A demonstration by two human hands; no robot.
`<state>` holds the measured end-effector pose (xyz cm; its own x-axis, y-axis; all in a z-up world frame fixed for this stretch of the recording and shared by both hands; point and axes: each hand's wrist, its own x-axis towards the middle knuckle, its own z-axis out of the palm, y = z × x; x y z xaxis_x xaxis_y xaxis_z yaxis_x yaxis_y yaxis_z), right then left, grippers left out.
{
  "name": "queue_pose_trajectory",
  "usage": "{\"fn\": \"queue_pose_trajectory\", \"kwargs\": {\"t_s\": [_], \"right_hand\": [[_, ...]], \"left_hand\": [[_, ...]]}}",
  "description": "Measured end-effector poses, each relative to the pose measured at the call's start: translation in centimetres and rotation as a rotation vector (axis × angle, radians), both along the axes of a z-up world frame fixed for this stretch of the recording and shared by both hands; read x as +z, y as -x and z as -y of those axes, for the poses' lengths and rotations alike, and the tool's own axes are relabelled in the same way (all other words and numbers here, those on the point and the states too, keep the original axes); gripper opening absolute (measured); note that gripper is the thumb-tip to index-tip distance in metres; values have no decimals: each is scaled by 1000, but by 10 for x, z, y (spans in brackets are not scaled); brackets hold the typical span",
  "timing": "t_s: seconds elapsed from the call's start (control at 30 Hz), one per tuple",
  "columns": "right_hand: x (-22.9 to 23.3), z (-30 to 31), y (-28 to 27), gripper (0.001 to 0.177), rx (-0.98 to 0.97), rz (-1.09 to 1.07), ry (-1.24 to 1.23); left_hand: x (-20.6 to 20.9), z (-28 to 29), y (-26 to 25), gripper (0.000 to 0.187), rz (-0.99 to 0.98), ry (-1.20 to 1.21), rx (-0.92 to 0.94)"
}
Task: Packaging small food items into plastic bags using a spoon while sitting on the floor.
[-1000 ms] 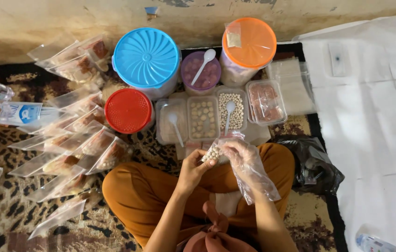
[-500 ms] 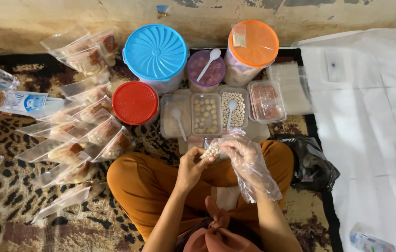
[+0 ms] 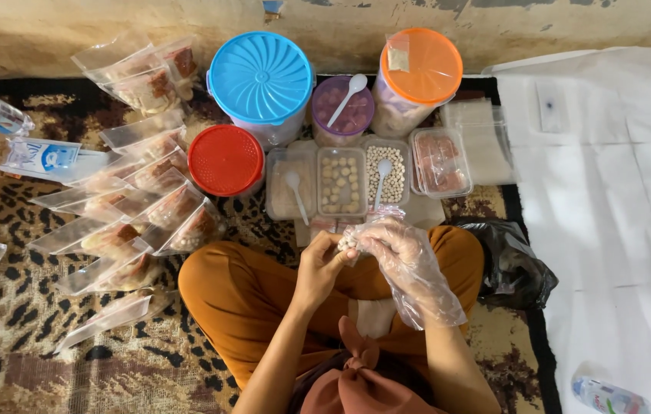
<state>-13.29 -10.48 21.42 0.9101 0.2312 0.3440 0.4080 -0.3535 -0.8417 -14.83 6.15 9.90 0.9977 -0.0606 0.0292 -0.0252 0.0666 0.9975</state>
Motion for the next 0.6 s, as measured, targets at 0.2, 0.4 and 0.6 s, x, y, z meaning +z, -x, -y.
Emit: {"fn": "queue_pose_trajectory", "kwargs": {"t_s": [0.2,0.4,0.6], "right_hand": [[-2,-1,1,6,-5,29,12],[5,-6,3,5,12,20,-10],[8,-10,2,8,56,38,-11]], "left_hand": [[3,2,2,20,26,-24,38],[39,-1,1,30,-9,81,-11],[20,4,1,18,-64,252,-49]]}}
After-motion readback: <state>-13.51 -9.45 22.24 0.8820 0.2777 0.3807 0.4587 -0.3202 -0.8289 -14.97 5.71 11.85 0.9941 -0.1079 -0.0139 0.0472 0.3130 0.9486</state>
